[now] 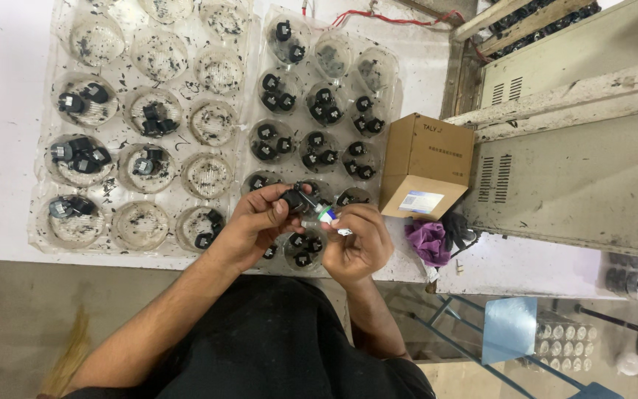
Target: The person picks black plastic socket-like components one at a time from a tray, squeezes adhesive from a small tube onto each part, and places the treated part back into the tray, repeating this across many parts. At one point they move a filled tray aside and continue with another tray of parts.
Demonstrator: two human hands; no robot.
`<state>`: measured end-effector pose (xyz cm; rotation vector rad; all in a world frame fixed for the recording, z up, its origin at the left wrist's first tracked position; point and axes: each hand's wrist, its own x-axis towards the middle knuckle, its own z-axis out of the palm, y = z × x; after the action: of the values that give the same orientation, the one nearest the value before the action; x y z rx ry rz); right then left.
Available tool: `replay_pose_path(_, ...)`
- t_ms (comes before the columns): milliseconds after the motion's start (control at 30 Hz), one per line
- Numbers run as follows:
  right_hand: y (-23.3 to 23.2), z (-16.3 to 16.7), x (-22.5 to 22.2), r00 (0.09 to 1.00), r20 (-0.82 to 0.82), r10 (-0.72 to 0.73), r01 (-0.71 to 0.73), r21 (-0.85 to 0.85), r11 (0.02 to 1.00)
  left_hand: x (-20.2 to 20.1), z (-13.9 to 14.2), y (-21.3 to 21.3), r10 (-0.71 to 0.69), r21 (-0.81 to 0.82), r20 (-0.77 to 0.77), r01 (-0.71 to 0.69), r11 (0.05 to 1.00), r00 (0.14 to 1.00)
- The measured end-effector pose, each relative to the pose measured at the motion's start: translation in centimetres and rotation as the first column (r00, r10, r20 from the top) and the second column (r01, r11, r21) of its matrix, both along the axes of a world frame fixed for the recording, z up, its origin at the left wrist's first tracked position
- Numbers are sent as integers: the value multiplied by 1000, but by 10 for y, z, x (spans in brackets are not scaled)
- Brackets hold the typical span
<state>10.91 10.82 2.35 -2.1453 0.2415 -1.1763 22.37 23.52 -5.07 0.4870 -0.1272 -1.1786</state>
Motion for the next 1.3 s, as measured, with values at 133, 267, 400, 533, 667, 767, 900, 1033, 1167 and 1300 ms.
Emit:
replay_pose_path(133,-3,-2,-4,1000,-22,7,-6,18,1000,-1,0,-1,-5,-20,0,5,1000,1000)
replay_pose_path(267,-10,-4,-9,996,-92,-6,16,107,994,-1,1,-9,40,22,-20,-40,999,999)
replay_pose_path(400,-25,-11,-21,1000,-5,-8,9,282,959,30,-5,-42,141,357,192,-203,912,971)
replay_pose_path(533,-49,-21,-43,997,-75,-32,52,296,954,86,-22,-80,171,536,435,-407,740,884)
replay_pose_path(667,-71,-36,-62,990,-110,-92,118,262,958,130,-35,-127,192,341,796,-687,642,574)
replay_pose_path(767,-87,-50,-74,978,-156,-137,176,275,945,157,-44,-157,101,344,877,-761,551,469)
replay_pose_path(900,-106,-65,-85,974,-177,-140,191,312,931,182,-48,-197,179,248,898,-798,550,402)
replay_pose_path(1033,-121,-69,-90,977,-169,-130,180,326,928,194,-42,-210,-206,222,966,-904,366,154)
replay_pose_path(1167,-130,-65,-90,971,-196,-139,195,306,932,202,-36,-219,-702,182,711,-951,248,-47)
replay_pose_path(1300,-132,-60,-87,970,-205,-133,187,272,944,210,-37,-228,-826,363,559,-917,167,71)
